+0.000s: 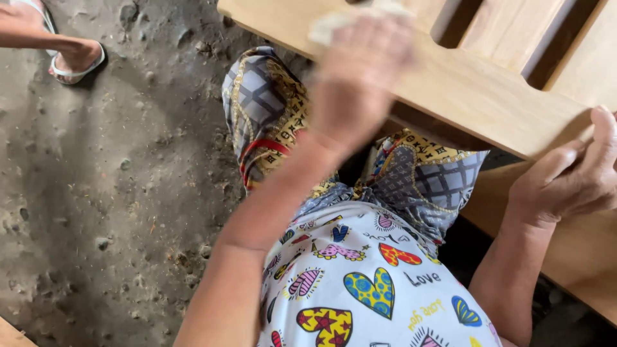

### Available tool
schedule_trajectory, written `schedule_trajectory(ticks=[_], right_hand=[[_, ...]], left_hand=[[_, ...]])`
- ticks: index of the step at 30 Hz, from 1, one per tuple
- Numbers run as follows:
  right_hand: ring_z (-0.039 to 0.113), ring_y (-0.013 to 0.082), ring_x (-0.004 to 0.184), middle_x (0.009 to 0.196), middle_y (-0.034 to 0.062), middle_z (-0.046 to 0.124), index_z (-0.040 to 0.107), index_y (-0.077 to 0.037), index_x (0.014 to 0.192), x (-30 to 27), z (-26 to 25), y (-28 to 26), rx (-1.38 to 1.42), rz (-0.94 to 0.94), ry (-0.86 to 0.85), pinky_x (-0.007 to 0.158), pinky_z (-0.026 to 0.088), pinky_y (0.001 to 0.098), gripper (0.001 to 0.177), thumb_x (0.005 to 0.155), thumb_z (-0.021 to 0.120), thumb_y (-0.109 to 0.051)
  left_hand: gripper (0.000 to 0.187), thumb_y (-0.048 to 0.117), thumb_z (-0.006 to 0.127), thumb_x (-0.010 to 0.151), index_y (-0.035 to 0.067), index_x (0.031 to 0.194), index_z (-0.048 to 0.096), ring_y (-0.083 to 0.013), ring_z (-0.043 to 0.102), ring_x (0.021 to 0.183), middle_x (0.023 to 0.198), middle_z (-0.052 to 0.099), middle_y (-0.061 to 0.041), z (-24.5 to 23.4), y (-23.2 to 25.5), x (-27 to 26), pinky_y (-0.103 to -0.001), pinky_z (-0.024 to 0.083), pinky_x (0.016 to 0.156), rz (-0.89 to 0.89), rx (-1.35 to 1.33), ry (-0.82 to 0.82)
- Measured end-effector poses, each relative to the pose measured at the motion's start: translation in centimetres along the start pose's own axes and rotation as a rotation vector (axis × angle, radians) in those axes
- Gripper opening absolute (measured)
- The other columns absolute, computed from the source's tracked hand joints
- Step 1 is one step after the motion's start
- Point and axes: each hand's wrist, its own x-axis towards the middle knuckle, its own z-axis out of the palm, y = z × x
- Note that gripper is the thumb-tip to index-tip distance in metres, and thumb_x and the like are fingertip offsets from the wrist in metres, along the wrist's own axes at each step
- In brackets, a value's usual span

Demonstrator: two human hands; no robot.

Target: Sanding a wooden furniture component with sandpaper to smooth the surface.

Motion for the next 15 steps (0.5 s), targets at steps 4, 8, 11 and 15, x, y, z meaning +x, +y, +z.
schedule_trajectory(ticks=[4, 8, 11, 15], right_hand=[[0.077, 0.0433, 0.098, 0.117, 0.0248, 0.079, 0.077, 0.005, 0.123, -0.8, 0.6, 0.9, 0.081, 0.038, -0.045, 0.078, 0.057, 0.0458, 0.028, 0.103, 0.057, 0.000], [0.069, 0.0546, 0.110, 0.134, 0.0333, 0.066, 0.074, 0.013, 0.129, -0.3, -1.2, 0.6, 0.175, -0.004, -0.114, 0.090, 0.052, 0.0558, 0.043, 0.113, 0.042, -0.011], [0.069, 0.0522, 0.120, 0.135, 0.0371, 0.068, 0.076, 0.017, 0.133, -0.8, -1.1, 2.1, 0.203, -0.005, -0.159, 0.096, 0.056, 0.0548, 0.033, 0.110, 0.052, 0.010], [0.078, 0.0423, 0.106, 0.123, 0.0312, 0.079, 0.072, 0.015, 0.137, -2.9, -0.6, 5.4, 0.163, 0.046, -0.123, 0.089, 0.062, 0.0449, 0.023, 0.117, 0.062, 0.008]], left_hand=[[0.026, 0.016, 0.057, 0.101, 0.007, 0.124, 0.066, -0.0315, 0.061, 0.108, 0.119, 0.064, -0.014, 5.8, 10.0, -3.6, -0.046, 0.049, 0.098, 0.279, -0.026, -0.282], [0.047, 0.008, 0.068, 0.094, 0.015, 0.140, 0.060, -0.0288, 0.063, 0.132, 0.145, 0.062, -0.003, 6.3, 9.2, -4.0, -0.053, 0.051, 0.116, 0.304, -0.196, -0.477], [0.032, -0.009, 0.063, 0.091, 0.006, 0.118, 0.073, -0.0257, 0.075, 0.106, 0.116, 0.078, -0.011, 2.1, 2.7, -0.1, -0.040, 0.059, 0.100, 0.307, -0.260, -0.264], [0.019, 0.007, 0.063, 0.105, 0.002, 0.122, 0.069, -0.0301, 0.071, 0.113, 0.121, 0.073, -0.015, -3.5, -7.7, 0.1, -0.042, 0.059, 0.102, 0.140, 0.034, -0.190]])
